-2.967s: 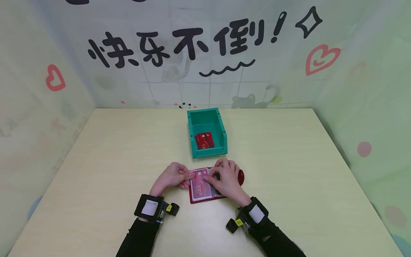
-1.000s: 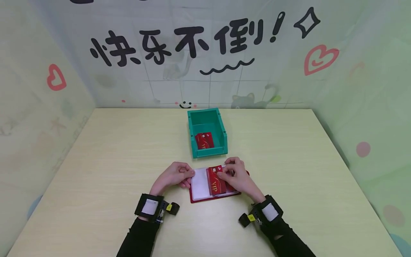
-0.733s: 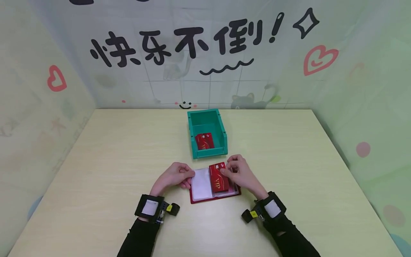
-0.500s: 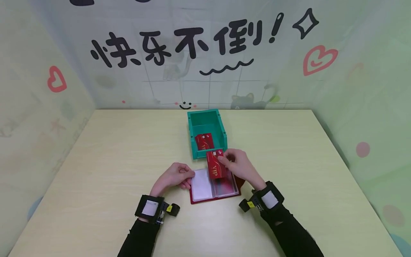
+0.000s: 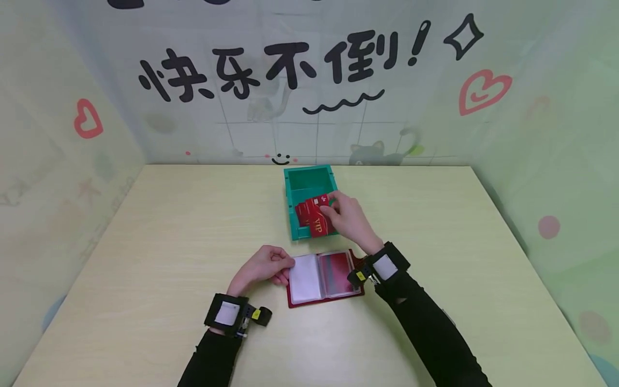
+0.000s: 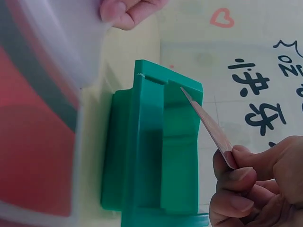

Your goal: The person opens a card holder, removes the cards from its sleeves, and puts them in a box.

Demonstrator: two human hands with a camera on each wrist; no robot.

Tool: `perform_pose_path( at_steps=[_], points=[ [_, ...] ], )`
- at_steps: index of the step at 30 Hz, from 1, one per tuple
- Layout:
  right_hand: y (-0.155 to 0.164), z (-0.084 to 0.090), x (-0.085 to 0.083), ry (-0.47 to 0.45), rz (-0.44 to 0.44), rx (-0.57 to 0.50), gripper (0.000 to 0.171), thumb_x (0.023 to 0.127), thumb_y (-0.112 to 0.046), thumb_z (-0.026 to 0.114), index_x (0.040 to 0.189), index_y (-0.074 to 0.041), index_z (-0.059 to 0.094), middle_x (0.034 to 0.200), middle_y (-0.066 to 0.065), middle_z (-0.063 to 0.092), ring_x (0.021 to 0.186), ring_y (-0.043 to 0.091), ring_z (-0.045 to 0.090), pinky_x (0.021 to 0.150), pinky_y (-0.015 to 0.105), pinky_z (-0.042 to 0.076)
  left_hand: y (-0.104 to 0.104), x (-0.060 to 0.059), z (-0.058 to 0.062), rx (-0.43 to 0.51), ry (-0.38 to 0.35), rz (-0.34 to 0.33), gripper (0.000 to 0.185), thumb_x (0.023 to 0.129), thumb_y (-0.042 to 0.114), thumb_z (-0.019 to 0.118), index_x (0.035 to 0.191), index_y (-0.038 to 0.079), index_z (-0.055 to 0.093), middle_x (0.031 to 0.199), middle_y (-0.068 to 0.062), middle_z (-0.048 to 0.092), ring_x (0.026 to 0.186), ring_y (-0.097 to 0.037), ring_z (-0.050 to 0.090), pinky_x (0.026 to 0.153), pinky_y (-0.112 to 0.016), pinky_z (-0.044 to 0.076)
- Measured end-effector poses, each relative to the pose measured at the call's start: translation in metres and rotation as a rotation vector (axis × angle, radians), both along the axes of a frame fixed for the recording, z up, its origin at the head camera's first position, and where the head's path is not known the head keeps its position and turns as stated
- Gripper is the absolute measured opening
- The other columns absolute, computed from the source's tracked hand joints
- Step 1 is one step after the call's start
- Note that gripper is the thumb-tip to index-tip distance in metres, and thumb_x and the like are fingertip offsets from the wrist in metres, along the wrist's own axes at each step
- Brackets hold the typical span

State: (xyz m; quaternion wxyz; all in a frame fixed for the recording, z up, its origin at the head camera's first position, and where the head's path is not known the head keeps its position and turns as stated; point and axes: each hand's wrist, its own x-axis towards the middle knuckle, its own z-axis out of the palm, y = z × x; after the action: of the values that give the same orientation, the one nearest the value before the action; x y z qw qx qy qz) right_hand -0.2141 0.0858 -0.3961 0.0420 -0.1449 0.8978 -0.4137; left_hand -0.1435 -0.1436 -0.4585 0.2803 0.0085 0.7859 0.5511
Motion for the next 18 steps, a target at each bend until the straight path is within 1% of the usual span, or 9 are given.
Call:
perform_pose_path(
  at_steps=[4,7,9,11,12,14,16,18],
  points=[
    [-0.012,0.002,-0.014,0.008,-0.009,0.055,0.042,0.101,-0.018,0.061,0.137,0.003,0.052,0.086,0.018,0.069,0.065,0.02,0.057,0.055,0.022,0.043,0.001,0.0,-0.001,0.004,-0.001,0.001,0.021,0.099,0.016,0.061,0.1,-0.005,0.064,0.066,0.001,0.065,0.054,-0.007,0.064,0.054,-0.019,0.054],
    [-0.021,0.002,-0.024,0.008,-0.013,0.13,0.044,0.102,-0.016,0.059,0.14,0.003,0.048,0.104,0.021,0.072,0.076,0.026,0.065,0.059,0.025,0.05,0.001,-0.001,-0.001,0.006,-0.001,0.002,0.02,0.099,0.015,0.061,0.1,-0.004,0.064,0.066,0.001,0.065,0.054,-0.007,0.064,0.054,-0.019,0.054],
    [-0.027,0.001,-0.029,0.0,-0.019,0.185,0.045,0.102,-0.014,0.058,0.142,0.003,0.047,0.117,0.023,0.071,0.088,0.03,0.069,0.069,0.031,0.058,0.001,-0.001,0.0,0.007,-0.001,0.001,0.02,0.099,0.016,0.061,0.1,-0.004,0.064,0.066,0.001,0.065,0.054,-0.007,0.064,0.053,-0.019,0.054],
    [-0.032,0.0,-0.034,-0.026,-0.024,0.236,0.046,0.102,-0.01,0.057,0.144,0.003,0.044,0.127,0.024,0.067,0.101,0.034,0.07,0.082,0.039,0.062,0.0,0.0,0.0,0.006,0.0,0.001,0.021,0.099,0.016,0.061,0.101,-0.005,0.064,0.066,0.001,0.065,0.054,-0.007,0.064,0.054,-0.019,0.054],
    [-0.034,0.0,-0.036,-0.032,-0.019,0.262,0.046,0.101,-0.008,0.057,0.144,0.004,0.044,0.128,0.024,0.066,0.106,0.035,0.069,0.088,0.044,0.061,0.0,0.0,0.001,0.005,-0.001,0.002,0.021,0.099,0.016,0.061,0.101,-0.005,0.064,0.066,0.001,0.065,0.054,-0.007,0.064,0.054,-0.019,0.054],
    [-0.039,-0.001,-0.039,-0.051,-0.013,0.311,0.046,0.1,-0.004,0.056,0.144,0.004,0.043,0.129,0.023,0.066,0.113,0.036,0.067,0.095,0.049,0.058,0.0,0.0,0.001,0.002,0.002,0.001,0.022,0.099,0.016,0.061,0.102,-0.005,0.064,0.066,0.0,0.065,0.054,-0.007,0.064,0.055,-0.019,0.054],
    [-0.043,-0.003,-0.041,-0.07,0.0,0.356,0.049,0.099,-0.002,0.056,0.146,0.004,0.041,0.131,0.024,0.065,0.117,0.037,0.065,0.098,0.051,0.056,0.0,0.0,0.001,0.001,0.005,0.0,0.021,0.099,0.017,0.061,0.102,-0.005,0.064,0.066,0.0,0.065,0.054,-0.007,0.064,0.055,-0.019,0.054],
    [-0.048,-0.006,-0.043,-0.077,0.018,0.404,0.049,0.099,-0.002,0.056,0.146,0.004,0.041,0.13,0.024,0.064,0.116,0.038,0.065,0.097,0.051,0.056,0.0,0.0,0.001,0.003,0.002,0.001,0.021,0.099,0.016,0.061,0.101,-0.004,0.064,0.066,0.001,0.065,0.054,-0.007,0.064,0.055,-0.019,0.054]
  ],
)
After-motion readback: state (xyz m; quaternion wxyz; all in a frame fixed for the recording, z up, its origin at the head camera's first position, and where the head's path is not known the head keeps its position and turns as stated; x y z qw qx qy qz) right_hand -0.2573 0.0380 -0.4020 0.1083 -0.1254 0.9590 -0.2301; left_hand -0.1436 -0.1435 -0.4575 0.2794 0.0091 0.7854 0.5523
